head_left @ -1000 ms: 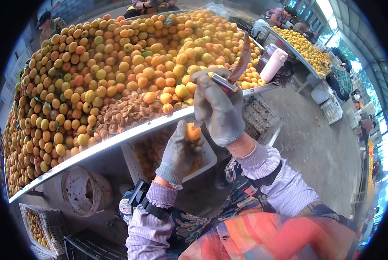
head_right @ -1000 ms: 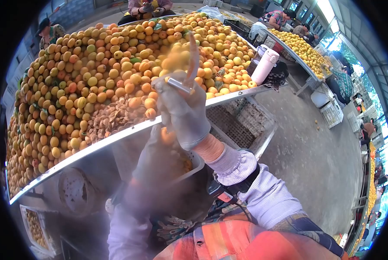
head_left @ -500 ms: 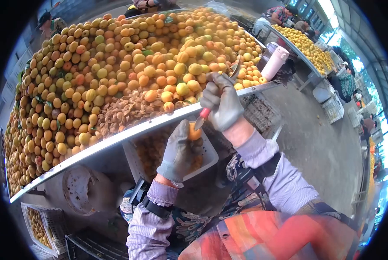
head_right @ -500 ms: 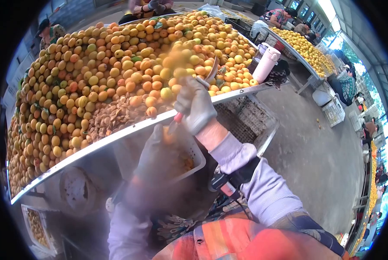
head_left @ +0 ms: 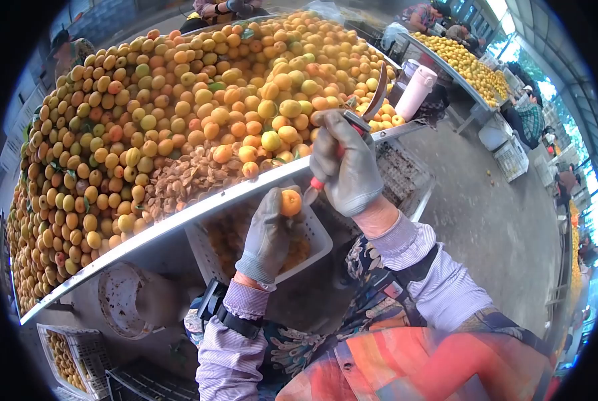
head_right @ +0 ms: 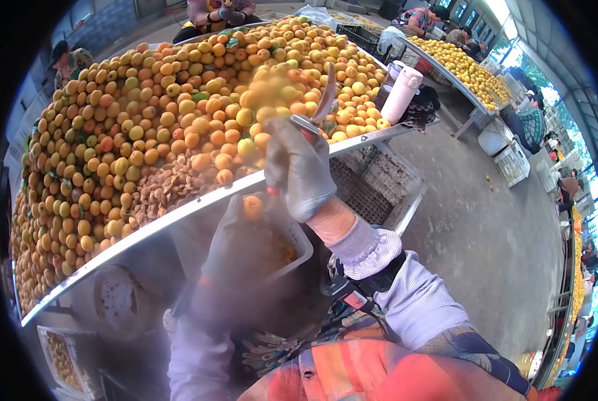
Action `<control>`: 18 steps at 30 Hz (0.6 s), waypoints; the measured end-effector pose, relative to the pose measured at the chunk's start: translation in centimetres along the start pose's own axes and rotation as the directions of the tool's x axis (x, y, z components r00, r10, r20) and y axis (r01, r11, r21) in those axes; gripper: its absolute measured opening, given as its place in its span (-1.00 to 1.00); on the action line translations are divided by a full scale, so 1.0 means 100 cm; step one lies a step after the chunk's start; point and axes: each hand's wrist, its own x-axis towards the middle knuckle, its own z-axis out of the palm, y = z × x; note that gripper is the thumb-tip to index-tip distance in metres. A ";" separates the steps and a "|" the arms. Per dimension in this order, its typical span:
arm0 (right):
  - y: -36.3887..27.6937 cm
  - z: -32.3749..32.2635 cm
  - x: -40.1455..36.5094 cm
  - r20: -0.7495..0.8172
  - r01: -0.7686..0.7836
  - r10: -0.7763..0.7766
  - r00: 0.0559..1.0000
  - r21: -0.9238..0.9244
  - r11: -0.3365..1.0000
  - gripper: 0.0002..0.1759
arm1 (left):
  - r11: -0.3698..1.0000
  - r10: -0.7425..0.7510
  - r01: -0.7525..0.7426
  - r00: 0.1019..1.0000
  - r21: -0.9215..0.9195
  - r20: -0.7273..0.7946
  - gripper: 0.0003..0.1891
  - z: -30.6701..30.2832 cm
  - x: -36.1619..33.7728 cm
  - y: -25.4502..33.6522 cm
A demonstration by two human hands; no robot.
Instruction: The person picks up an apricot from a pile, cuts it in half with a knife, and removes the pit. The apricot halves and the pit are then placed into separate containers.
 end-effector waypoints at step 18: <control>0.008 -0.009 0.012 0.070 -0.167 0.160 0.985 0.109 0.980 -0.79 | 0.931 -0.266 0.242 0.962 -0.272 -0.056 -0.55 0.002 0.001 0.004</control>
